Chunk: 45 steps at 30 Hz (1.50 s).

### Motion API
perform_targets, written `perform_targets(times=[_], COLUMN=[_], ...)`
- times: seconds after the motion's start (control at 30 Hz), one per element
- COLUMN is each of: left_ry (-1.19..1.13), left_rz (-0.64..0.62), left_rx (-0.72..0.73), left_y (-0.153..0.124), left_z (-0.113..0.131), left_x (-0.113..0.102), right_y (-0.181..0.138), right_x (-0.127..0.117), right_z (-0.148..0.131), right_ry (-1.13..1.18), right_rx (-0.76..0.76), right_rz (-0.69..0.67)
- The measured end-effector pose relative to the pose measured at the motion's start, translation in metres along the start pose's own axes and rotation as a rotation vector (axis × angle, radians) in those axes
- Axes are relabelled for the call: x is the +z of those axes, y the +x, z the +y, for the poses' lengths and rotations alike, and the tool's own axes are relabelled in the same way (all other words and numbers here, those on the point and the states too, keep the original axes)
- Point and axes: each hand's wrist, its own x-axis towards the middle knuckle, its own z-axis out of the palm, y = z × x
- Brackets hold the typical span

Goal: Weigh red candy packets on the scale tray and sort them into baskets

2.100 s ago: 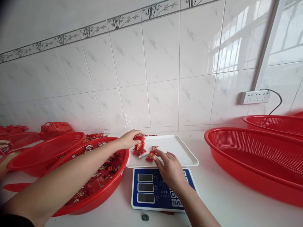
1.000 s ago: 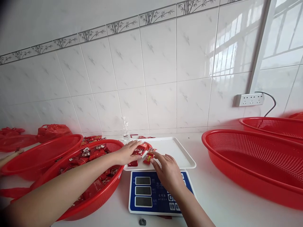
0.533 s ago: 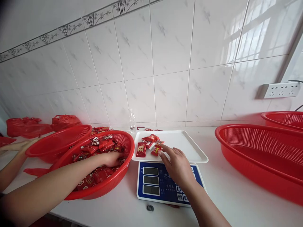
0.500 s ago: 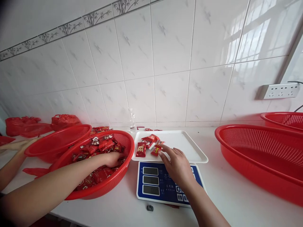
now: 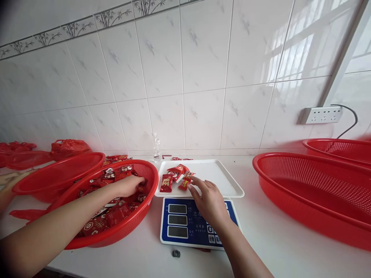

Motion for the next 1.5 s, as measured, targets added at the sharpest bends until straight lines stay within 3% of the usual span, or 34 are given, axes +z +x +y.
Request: perform_targets(times=[0.17,0.3,0.43,0.5,0.63,0.73,0.83,0.87,1.03,1.17,1.3,1.5], left_ry=[-0.233,-0.472,-0.491,-0.472,-0.497,-0.455,-0.338,-0.364,-0.596,-0.652,-0.623,-0.672], left_rz=[0.301,0.245,0.207,0.232,0.283,0.452,0.667,0.682,0.652,0.655,0.611,0.429], left_rx=[0.012,0.117,0.243,0.277,0.369,0.557,0.932,0.96,0.771,0.838,0.807,0.713], left_y=[0.005,0.008,0.005,-0.012,-0.074,-0.109,-0.108,-0.102,-0.068,-0.066,-0.07,-0.067], left_z=[0.043,0.089,0.117,0.127,0.143,0.149,0.148,0.146,0.143,0.138,0.129,0.125], left_x=[-0.036,-0.032,-0.023,-0.029,-0.038,-0.011,0.034,0.048,0.087,0.101,0.1,0.087], right_y=[0.0,-0.001,-0.001,-0.001,-0.002,-0.004,0.0,0.004,0.037,0.064,0.074,0.078], right_x=[0.0,0.002,0.004,0.004,0.004,0.005,0.006,0.006,0.008,0.026,0.045,0.05], right_z=[-0.001,0.002,0.005,0.005,0.001,-0.003,-0.008,-0.011,-0.033,-0.04,-0.037,-0.034], right_ry=[0.016,0.002,-0.013,-0.026,-0.015,-0.013,-0.063,-0.073,-0.038,-0.083,-0.09,-0.053], right_rx=[-0.007,0.006,-0.015,-0.024,-0.047,-0.061,-0.027,0.003,0.11,0.111,0.075,0.035], right_rz=[0.024,0.041,0.049,0.054,0.032,-0.005,-0.054,-0.096,-0.442,-0.594,-0.579,-0.397])
